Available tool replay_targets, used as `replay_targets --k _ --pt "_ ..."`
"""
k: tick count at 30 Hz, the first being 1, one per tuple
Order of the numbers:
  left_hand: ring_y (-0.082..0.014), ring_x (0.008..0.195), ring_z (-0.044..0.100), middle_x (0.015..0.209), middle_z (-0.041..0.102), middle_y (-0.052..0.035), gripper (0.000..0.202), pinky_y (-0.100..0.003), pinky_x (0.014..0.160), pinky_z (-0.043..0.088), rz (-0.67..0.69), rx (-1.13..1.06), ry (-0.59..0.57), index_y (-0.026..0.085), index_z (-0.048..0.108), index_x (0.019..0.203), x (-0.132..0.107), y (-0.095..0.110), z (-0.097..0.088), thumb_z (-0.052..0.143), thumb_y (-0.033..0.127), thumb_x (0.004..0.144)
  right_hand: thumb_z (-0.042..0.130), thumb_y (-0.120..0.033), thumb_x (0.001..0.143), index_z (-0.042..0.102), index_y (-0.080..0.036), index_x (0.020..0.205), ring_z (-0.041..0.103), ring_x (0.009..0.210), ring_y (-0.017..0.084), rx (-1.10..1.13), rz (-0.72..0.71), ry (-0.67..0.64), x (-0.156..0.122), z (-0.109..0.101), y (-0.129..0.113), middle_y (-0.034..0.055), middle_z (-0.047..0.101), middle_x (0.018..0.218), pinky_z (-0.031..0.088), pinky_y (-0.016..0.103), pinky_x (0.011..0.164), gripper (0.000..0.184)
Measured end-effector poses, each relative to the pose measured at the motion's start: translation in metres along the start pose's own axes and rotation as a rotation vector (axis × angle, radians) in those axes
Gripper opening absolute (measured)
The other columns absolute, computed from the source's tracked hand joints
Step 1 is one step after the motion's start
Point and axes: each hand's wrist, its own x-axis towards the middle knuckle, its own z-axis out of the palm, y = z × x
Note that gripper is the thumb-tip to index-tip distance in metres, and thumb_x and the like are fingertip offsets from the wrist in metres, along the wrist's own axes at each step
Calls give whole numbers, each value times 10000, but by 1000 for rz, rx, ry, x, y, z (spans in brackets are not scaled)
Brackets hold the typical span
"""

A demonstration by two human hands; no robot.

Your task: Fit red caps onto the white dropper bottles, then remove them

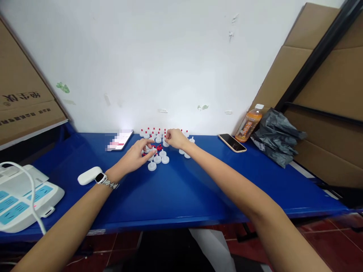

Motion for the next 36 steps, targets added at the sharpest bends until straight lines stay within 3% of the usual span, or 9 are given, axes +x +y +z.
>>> replay_targets --k 6,12,17,23,30,33,36 --pt "-254 1039 576 1070 615 -78 351 -406 888 481 5 70 -6 216 584 1213 0 0 0 498 455 970 665 -120 762 699 -127 819 617 688 147 -169 -23 -63 11 13 -11 67 721 771 403 240 643 66" --pt "-245 999 573 1058 613 -80 296 -395 854 478 13 74 4 211 603 1151 1 -1 -3 494 421 974 648 -243 837 702 -141 960 623 702 160 -157 -5 25 -4 4 -20 67 725 801 404 251 654 169" --pt "-237 938 567 967 618 -63 240 -397 841 467 5 78 -4 211 633 1026 3 -3 -2 488 394 971 630 -305 870 702 -163 882 599 643 143 -49 -58 -14 -37 -1 -30 36 699 725 390 248 614 159" --pt "-241 995 579 1005 619 -65 260 -388 858 482 -6 55 3 212 637 1007 1 0 -1 495 426 968 643 -163 823 688 -144 805 604 666 129 81 -45 -101 -50 4 -31 34 699 741 412 236 636 53" --pt "-236 1048 595 1166 633 -78 402 -390 924 481 37 -89 32 222 560 1258 1 13 1 473 498 979 653 -342 840 686 -158 813 552 625 125 455 -40 119 -57 0 -51 24 682 725 415 245 590 189" --pt "-214 931 618 1075 658 -67 382 -365 859 484 35 -141 -9 214 560 1245 2 15 1 423 479 1006 662 -427 829 680 -166 822 561 642 132 623 -40 125 -56 6 -56 28 683 736 434 248 600 261" --pt "-207 909 620 1027 647 -67 358 -356 838 473 17 -138 9 195 556 1186 3 10 -2 373 458 1026 601 -433 874 681 -165 841 582 662 136 626 -40 147 -48 9 -50 27 677 726 451 252 642 282"
